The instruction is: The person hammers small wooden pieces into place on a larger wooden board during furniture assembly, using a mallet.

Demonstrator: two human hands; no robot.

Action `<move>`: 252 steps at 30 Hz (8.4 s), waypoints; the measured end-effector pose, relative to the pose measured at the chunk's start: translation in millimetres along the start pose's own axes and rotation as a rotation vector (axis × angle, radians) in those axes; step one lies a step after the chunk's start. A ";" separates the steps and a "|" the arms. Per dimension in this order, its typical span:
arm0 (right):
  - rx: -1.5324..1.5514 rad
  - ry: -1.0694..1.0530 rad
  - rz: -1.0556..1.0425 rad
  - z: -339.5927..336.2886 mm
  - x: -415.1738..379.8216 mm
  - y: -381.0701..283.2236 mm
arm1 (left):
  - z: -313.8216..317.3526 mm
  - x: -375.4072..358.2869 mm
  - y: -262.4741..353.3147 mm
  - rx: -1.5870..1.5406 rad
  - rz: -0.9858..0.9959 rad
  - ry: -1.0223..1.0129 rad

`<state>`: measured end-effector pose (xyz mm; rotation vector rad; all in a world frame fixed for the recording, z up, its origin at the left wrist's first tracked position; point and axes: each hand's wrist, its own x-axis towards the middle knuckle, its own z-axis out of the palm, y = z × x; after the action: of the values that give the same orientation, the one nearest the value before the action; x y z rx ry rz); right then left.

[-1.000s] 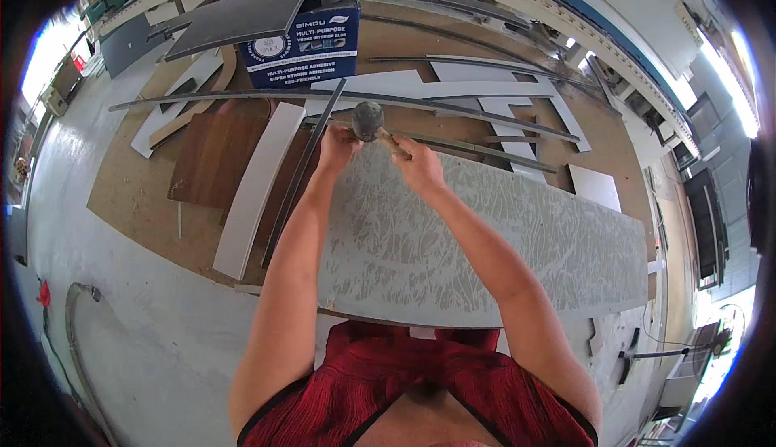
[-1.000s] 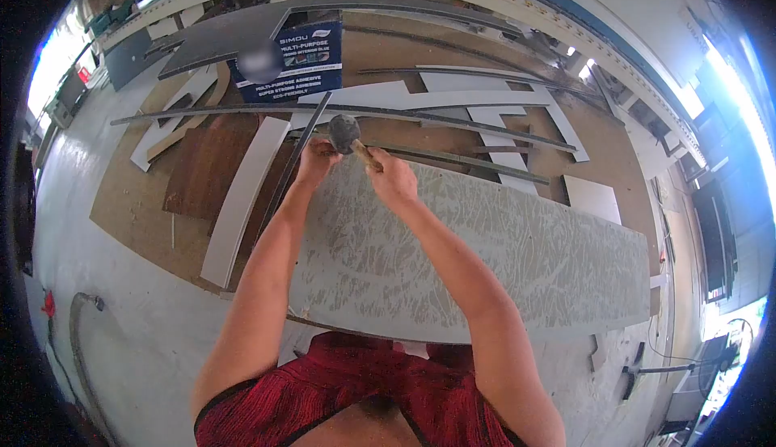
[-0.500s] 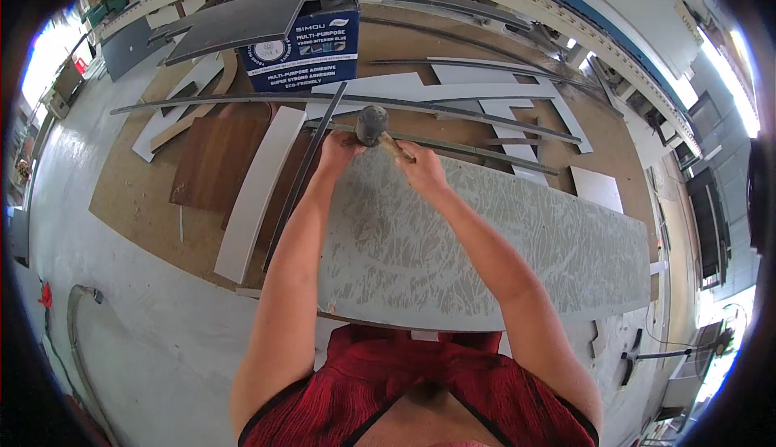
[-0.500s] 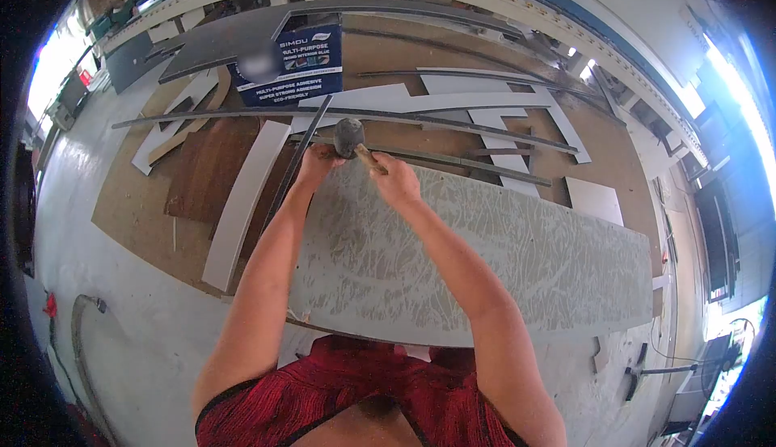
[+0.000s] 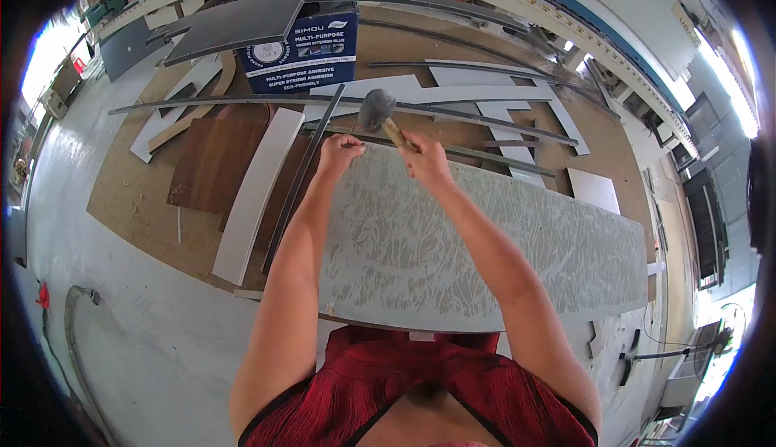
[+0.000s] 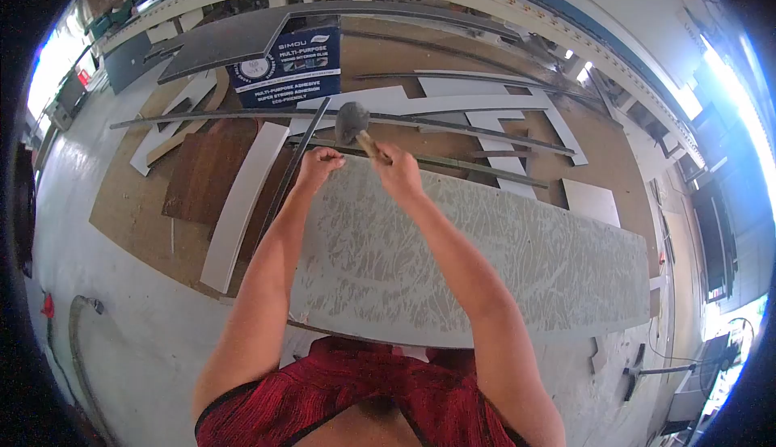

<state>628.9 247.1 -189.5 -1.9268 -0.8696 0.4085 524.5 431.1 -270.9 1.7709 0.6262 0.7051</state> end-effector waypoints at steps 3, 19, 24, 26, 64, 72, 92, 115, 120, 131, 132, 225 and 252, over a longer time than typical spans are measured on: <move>-0.114 -0.036 0.028 11.6 -4.5 6.7 | 0.7 3.6 -10.5 -0.101 -0.018 -0.011; -0.313 0.009 -0.076 7.1 -22.7 0.1 | -2.1 6.6 -17.1 -0.187 -0.081 -0.086; -0.256 -0.053 -0.014 0.8 -20.3 -2.6 | -6.5 5.8 -27.0 -0.385 -0.177 -0.036; -0.158 -0.025 -0.031 3.9 -17.1 3.3 | -5.4 3.3 -23.7 -0.307 -0.212 -0.030; -0.676 0.190 -0.400 -38.9 -157.1 44.5 | -55.5 69.5 10.1 0.610 0.032 0.098; -0.717 0.182 -0.392 -39.4 -155.6 45.2 | 11.8 96.9 15.0 0.859 0.224 -0.188; -0.719 0.162 -0.348 -41.8 -154.5 45.9 | -17.3 108.6 5.0 1.098 0.192 -0.424; -0.728 0.206 -0.394 -42.0 -153.7 47.7 | 37.6 117.7 11.3 1.256 -0.123 -0.494; -0.729 0.191 -0.392 -42.7 -154.0 47.5 | 39.3 102.6 26.3 1.166 -0.206 -0.322; -0.721 0.174 -0.332 -42.8 -156.7 46.5 | 8.4 116.0 6.3 0.551 -0.453 -0.204; -0.725 0.174 -0.330 -42.5 -156.7 46.8 | 5.0 111.4 2.7 0.353 -0.458 -0.143; 0.573 -0.766 -1.359 -146.8 -347.6 -246.2 | -6.8 -245.6 119.9 -0.645 -0.218 0.021; 0.491 -0.036 -0.213 -10.6 -210.2 -62.7 | -12.2 -265.6 162.4 -0.662 -0.184 -0.197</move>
<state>464.8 108.0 -145.6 -1.3679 -0.8904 0.4782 345.4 204.3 -154.6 1.1335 0.3558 0.5216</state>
